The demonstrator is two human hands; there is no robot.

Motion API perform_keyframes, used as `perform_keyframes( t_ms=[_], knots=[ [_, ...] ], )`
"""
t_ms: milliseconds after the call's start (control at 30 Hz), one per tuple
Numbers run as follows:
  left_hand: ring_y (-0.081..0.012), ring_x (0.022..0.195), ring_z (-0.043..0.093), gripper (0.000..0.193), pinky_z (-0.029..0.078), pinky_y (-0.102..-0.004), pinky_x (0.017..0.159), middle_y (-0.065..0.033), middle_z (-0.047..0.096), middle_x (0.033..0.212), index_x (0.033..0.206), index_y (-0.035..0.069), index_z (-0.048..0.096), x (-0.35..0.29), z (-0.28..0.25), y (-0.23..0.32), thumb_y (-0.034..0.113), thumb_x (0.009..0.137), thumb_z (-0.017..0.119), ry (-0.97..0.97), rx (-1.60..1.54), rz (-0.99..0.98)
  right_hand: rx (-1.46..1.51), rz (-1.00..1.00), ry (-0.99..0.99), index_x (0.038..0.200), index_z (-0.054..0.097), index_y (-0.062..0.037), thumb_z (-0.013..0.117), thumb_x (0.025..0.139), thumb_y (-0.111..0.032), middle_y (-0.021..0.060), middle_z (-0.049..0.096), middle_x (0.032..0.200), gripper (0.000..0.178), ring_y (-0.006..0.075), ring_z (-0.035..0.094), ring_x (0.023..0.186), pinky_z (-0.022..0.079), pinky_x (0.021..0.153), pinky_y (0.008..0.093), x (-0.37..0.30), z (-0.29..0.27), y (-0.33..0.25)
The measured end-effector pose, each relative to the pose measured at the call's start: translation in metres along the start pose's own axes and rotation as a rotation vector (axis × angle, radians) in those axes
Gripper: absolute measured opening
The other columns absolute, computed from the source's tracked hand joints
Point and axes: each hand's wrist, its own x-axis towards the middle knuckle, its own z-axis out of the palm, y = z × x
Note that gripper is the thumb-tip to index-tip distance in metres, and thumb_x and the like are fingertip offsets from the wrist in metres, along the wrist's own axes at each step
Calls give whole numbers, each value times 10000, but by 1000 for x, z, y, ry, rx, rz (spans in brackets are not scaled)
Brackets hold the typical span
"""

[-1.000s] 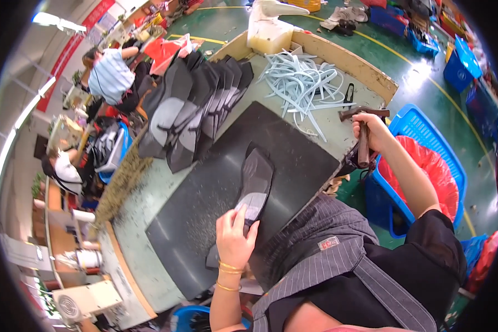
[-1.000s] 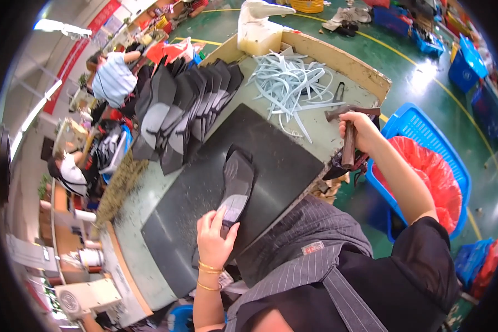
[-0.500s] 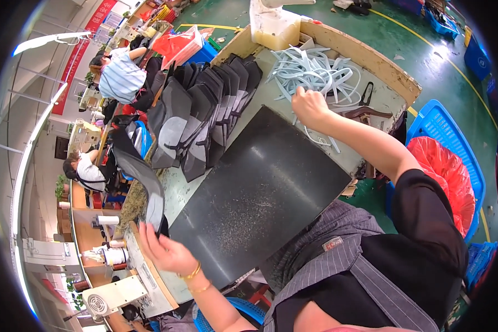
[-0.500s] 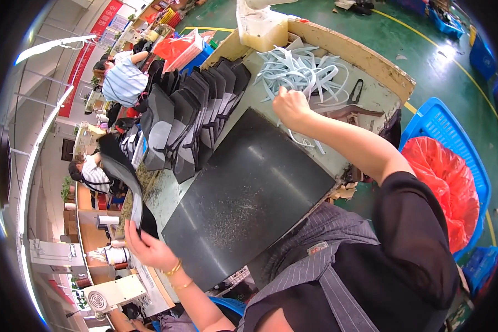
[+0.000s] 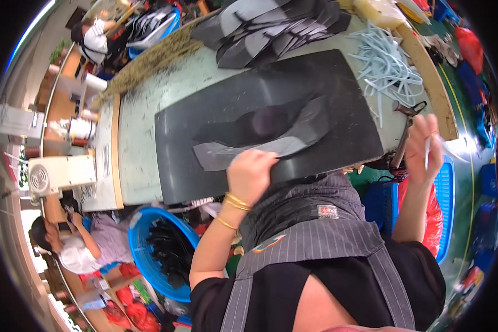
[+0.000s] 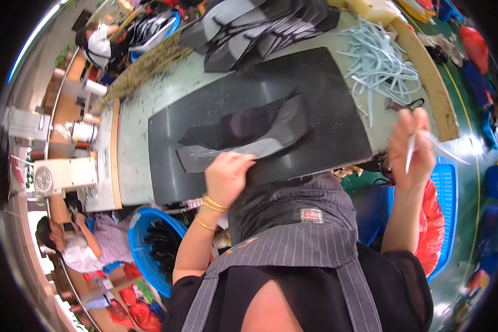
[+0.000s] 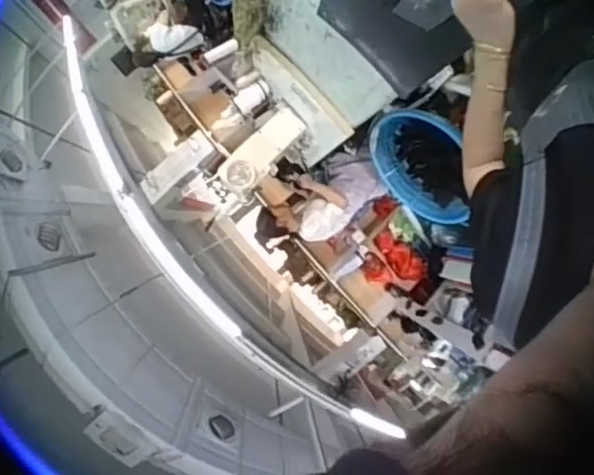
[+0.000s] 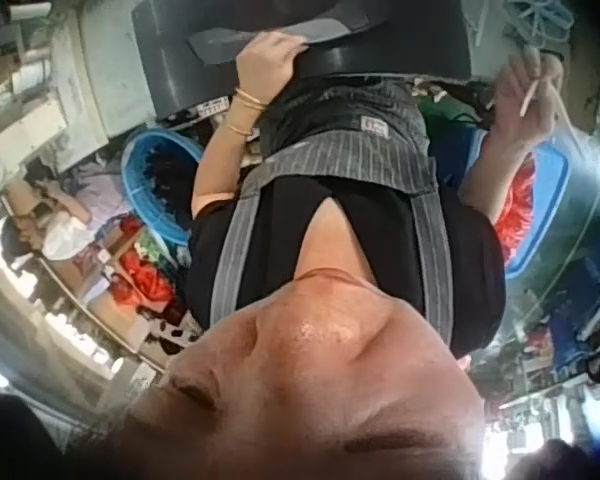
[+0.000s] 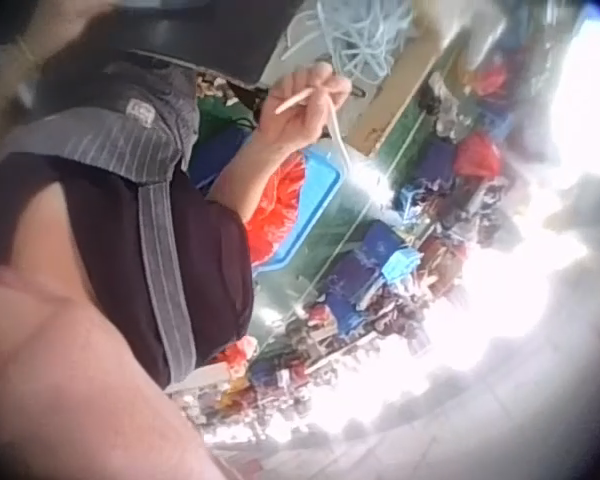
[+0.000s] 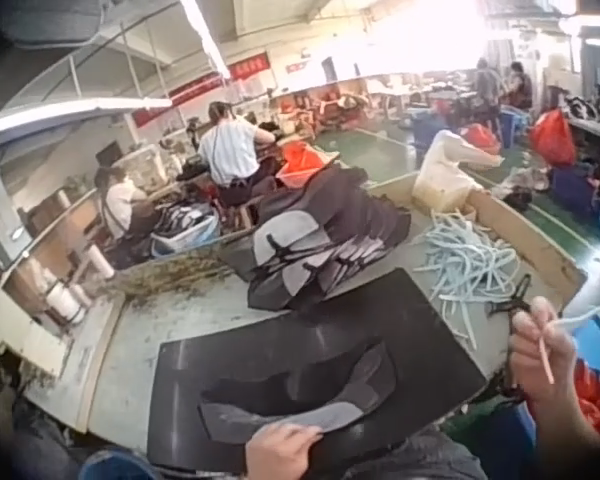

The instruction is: Applying adhesive strips and folding the edges of leather shoe upper components at a factory workbench.

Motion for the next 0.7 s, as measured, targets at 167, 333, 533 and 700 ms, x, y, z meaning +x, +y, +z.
perform_keyframes(
  t_ms=[167,333,533,700],
  knots=[
    [-265,980,645,338,541,-392,840,-64,669,1066,1133,80,708,-35,10,35,237,835,730,-29,123,16,-787,357,-14,1071,678,13,640,933,18,95,671,972,144,142,660,764,528,634,257,7,67,127],
    [-312,1208,545,399,366,-578,1092,-65,620,1299,1245,59,660,-80,-16,-25,199,871,649,-35,284,28,-1333,111,-371,1007,711,8,706,857,39,138,700,917,154,277,704,803,550,696,334,20,90,210],
    [-301,1237,553,467,398,-568,1096,-111,631,1275,1206,19,681,-106,-15,-44,259,814,766,45,75,27,-1325,455,-362,971,681,20,698,873,45,117,704,896,102,180,696,806,534,695,292,5,98,260],
    [-320,1195,575,534,445,-538,1068,-136,621,1224,1194,-22,672,-113,-11,-56,326,811,806,123,0,26,-1266,477,-260,985,676,20,691,898,34,97,711,859,90,140,694,764,539,682,263,2,95,275]
  ],
)
